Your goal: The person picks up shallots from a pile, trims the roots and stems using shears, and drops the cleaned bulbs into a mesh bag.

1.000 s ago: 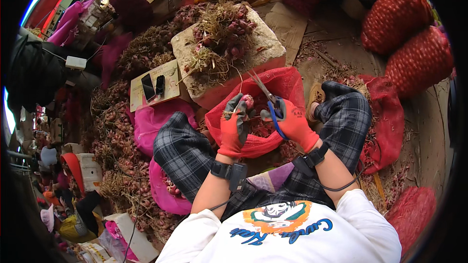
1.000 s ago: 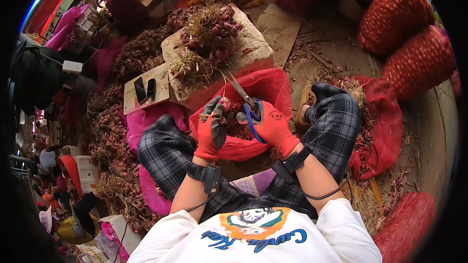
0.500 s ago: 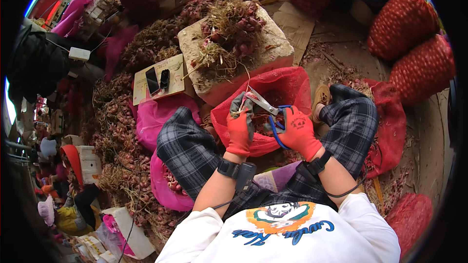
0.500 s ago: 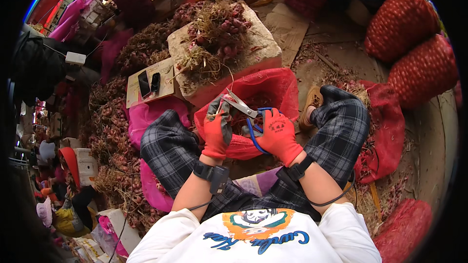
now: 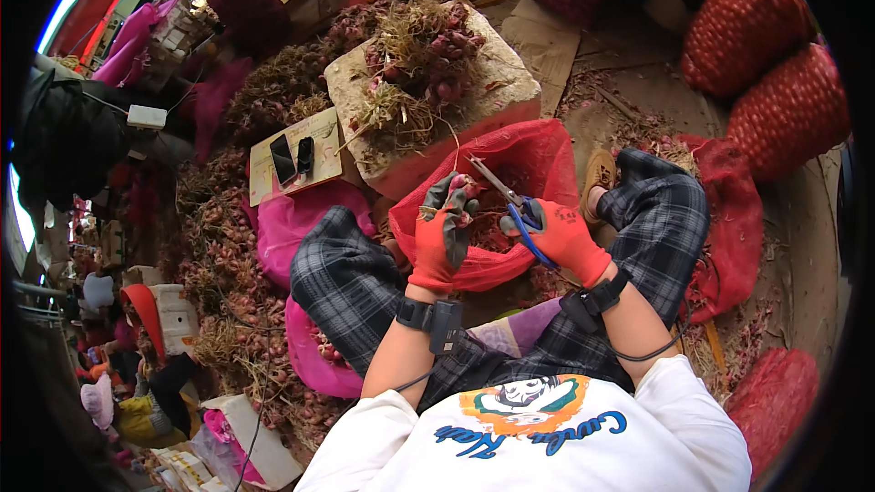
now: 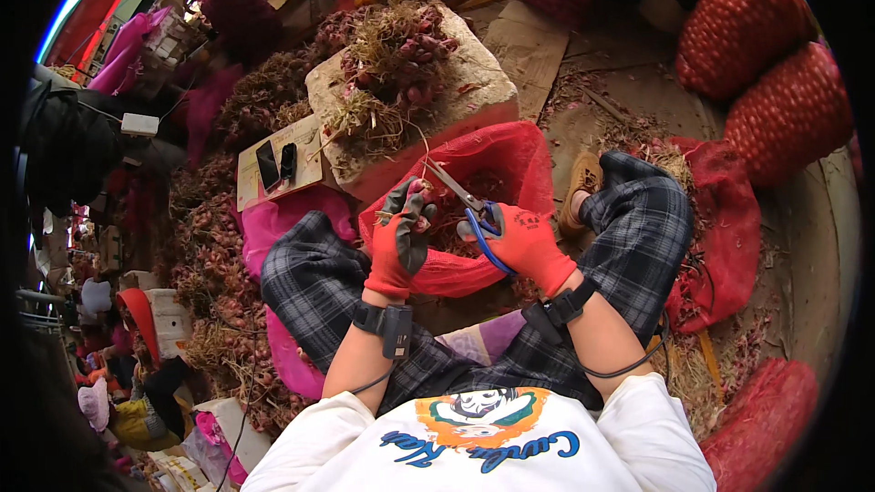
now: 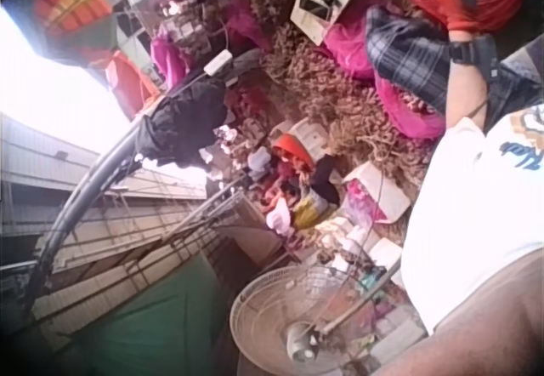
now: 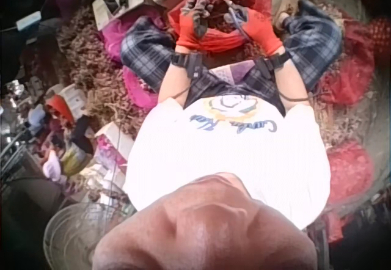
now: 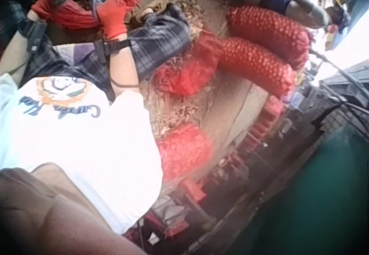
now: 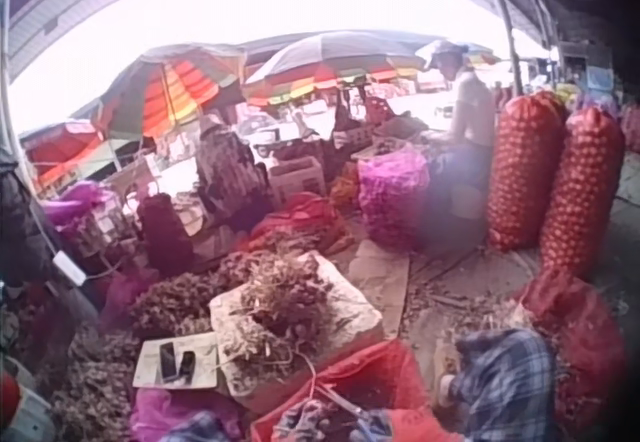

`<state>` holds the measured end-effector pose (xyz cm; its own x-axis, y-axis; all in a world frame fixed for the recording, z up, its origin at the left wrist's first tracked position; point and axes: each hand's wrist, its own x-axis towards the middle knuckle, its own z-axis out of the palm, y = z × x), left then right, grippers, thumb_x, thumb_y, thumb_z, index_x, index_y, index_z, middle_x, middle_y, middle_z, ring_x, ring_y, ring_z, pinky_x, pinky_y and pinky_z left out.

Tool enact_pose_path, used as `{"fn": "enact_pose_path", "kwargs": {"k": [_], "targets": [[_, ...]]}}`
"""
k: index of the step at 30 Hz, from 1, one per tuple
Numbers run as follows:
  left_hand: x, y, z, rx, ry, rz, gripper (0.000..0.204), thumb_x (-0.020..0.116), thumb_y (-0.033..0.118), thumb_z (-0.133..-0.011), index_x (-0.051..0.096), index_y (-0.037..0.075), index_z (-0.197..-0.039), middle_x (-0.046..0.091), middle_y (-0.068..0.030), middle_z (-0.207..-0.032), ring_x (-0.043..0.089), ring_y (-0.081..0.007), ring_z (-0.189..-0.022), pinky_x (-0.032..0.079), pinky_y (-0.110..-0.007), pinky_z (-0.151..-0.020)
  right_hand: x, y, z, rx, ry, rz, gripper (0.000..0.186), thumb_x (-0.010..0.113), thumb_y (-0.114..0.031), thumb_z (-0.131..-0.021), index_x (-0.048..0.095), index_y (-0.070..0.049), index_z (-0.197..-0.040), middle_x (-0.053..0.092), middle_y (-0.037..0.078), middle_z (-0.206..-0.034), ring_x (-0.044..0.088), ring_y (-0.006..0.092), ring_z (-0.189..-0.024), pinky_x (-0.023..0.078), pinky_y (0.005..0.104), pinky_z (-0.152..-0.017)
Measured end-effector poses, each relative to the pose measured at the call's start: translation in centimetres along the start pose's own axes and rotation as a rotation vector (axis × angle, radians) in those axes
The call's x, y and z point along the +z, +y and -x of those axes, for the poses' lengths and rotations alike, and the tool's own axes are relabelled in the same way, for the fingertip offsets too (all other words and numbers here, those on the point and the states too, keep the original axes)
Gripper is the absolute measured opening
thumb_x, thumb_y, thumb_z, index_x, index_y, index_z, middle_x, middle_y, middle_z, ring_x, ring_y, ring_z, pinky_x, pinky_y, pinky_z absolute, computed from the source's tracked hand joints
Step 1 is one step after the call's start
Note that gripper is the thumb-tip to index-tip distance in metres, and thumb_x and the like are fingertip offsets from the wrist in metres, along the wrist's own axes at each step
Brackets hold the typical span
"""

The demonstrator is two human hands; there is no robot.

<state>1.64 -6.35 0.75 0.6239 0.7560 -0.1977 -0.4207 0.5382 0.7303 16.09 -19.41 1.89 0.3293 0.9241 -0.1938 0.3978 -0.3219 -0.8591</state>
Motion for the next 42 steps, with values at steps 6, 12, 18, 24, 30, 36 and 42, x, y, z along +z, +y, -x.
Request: {"fn": "enact_pose_path", "kwargs": {"k": [6,12,18,24,30,36,42], "targets": [[-1.4,-0.5,-0.3,0.0,-0.065,0.131,0.023,0.056,0.007,-0.089,0.054,0.005,-0.112,0.059,-0.0028,-0.101,0.058,-0.0092,-0.083,0.048,-0.022,-0.074,0.8,-0.4,1.0,-0.137,0.344,0.477,0.054,0.064,-0.053,-0.074,0.057,-0.007,-0.101,0.059,0.012,-0.095,0.061,0.0316,-0.079,0.048,0.0403,-0.068],[-1.8,-0.9,-0.1,-0.017,-0.071,0.063,0.027,0.053,0.002,-0.088,0.052,0.005,-0.115,0.057,-0.0013,-0.097,0.056,-0.0086,-0.077,0.049,-0.022,-0.075,1.0,0.6,0.8,-0.173,0.347,0.543,0.042,0.064,-0.046,-0.077,0.058,-0.007,-0.092,0.061,0.012,-0.083,0.061,0.0316,-0.073,0.047,0.0401,-0.063],[-2.2,-0.5,-0.2,-0.094,-0.065,0.041,0.029,0.054,0.003,-0.088,0.05,0.005,-0.117,0.057,-0.0022,-0.1,0.057,-0.0104,-0.082,0.05,-0.026,-0.079,1.1,1.3,0.7,-0.222,0.335,0.52,0.034,0.065,-0.04,-0.078,0.058,-0.008,-0.085,0.06,0.013,-0.069,0.059,0.032,-0.065,0.045,0.0414,-0.057],[-0.8,0.8,0.0,-0.197,0.039,0.054,0.029,0.055,0.005,-0.089,0.05,0.005,-0.117,0.058,-0.0035,-0.101,0.057,-0.0111,-0.083,0.049,-0.024,-0.075,0.8,2.1,0.8,-0.082,0.192,0.413,0.031,0.067,-0.036,-0.077,0.061,-0.007,-0.086,0.062,0.014,-0.072,0.061,0.0319,-0.069,0.046,0.0399,-0.059],[-1.5,0.7,0.1,-0.219,-0.012,0.048,0.028,0.055,0.007,-0.088,0.051,0.003,-0.116,0.059,-0.0039,-0.097,0.057,-0.0098,-0.076,0.046,-0.019,-0.065,0.6,1.3,0.8,-0.151,0.201,0.394,0.045,0.062,-0.05,-0.077,0.059,-0.006,-0.09,0.063,0.012,-0.078,0.062,0.0297,-0.074,0.048,0.0383,-0.063],[-1.9,0.8,0.0,-0.225,-0.173,-0.181,0.03,0.054,0.005,-0.084,0.051,0.002,-0.113,0.058,-0.0011,-0.096,0.048,-0.0079,-0.07,0.046,-0.025,-0.081,0.9,0.8,0.7,-0.158,0.288,0.551,0.052,0.061,-0.053,-0.076,0.055,-0.005,-0.093,0.06,0.012,-0.088,0.061,0.0303,-0.079,0.047,0.0399,-0.066],[-1.2,1.2,0.1,-0.268,-0.117,-0.023,0.022,0.053,0.006,-0.087,0.055,0.001,-0.109,0.062,-0.0054,-0.094,0.047,-0.0041,-0.063,0.037,-0.016,-0.055,1.2,2.7,0.4,-0.208,0.316,0.589,0.038,0.066,-0.043,-0.077,0.059,-0.007,-0.088,0.061,0.012,-0.073,0.061,0.0305,-0.067,0.047,0.0391,-0.059]]}}
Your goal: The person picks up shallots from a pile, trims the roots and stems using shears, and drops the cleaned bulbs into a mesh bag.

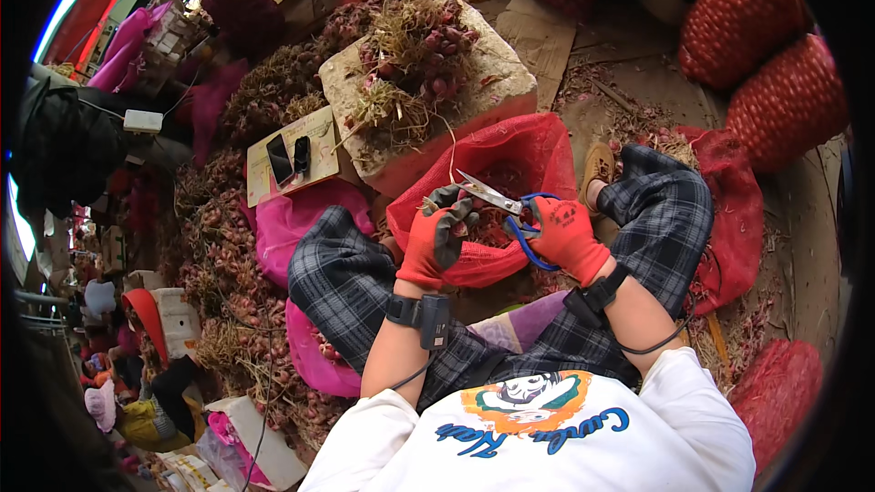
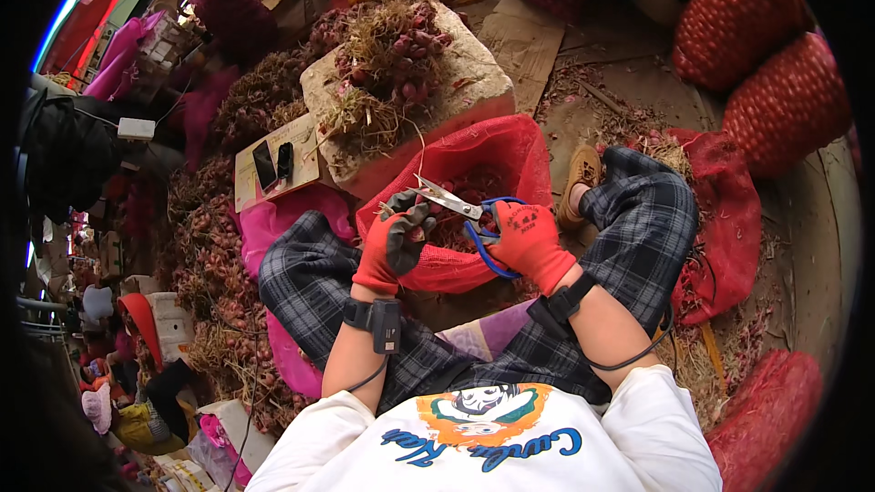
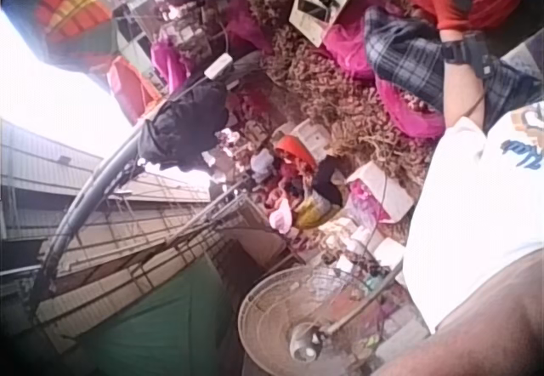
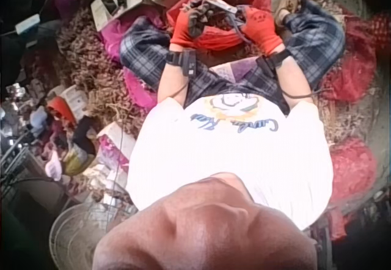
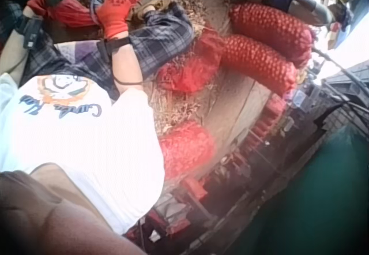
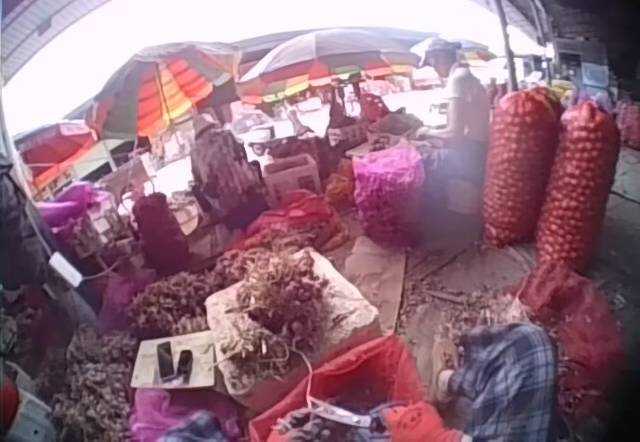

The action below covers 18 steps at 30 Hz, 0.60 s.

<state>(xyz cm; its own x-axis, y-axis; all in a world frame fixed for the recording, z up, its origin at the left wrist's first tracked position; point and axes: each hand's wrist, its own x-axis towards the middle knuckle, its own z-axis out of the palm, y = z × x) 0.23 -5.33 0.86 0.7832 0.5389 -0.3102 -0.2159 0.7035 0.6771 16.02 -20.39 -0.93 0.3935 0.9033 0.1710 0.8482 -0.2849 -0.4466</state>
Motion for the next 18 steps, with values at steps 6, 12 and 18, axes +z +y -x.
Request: {"fn": "enact_pose_path", "kwargs": {"k": [6,12,18], "targets": [[-0.1,0.8,0.4,0.013,0.052,-0.251,0.026,0.053,0.011,-0.089,0.054,-0.001,-0.113,0.062,-0.006,-0.097,0.051,-0.0048,-0.07,0.042,-0.016,-0.061,-2.2,-0.5,-0.7,0.076,-0.09,-0.15,0.031,0.066,-0.04,-0.078,0.064,-0.009,-0.081,0.062,0.014,-0.072,0.061,0.0306,-0.066,0.046,0.0383,-0.059],[-0.2,1.4,0.0,0.596,-0.268,-1.251,0.026,0.051,0.001,-0.088,0.054,-0.005,-0.112,0.061,-0.0074,-0.105,0.06,-0.0131,-0.089,0.049,-0.023,-0.074,-3.3,0.0,-1.5,0.539,-0.276,-1.225,0.025,0.063,-0.031,-0.085,0.067,-0.008,-0.095,0.065,0.004,-0.071,0.061,0.0115,-0.059,0.044,0.0246,-0.051],[1.3,-1.2,-0.2,0.009,0.006,-0.423,0.017,0.052,0.006,-0.087,0.062,-0.001,-0.1,0.064,-0.0067,-0.086,0.061,-0.0115,-0.071,0.051,-0.024,-0.063,-1.1,-1.7,-1.8,0.486,-0.368,-1.525,0.028,0.061,-0.021,-0.086,0.06,-0.001,-0.105,0.059,0.002,-0.071,0.055,0.0073,-0.054,0.046,0.0212,-0.047]]}}
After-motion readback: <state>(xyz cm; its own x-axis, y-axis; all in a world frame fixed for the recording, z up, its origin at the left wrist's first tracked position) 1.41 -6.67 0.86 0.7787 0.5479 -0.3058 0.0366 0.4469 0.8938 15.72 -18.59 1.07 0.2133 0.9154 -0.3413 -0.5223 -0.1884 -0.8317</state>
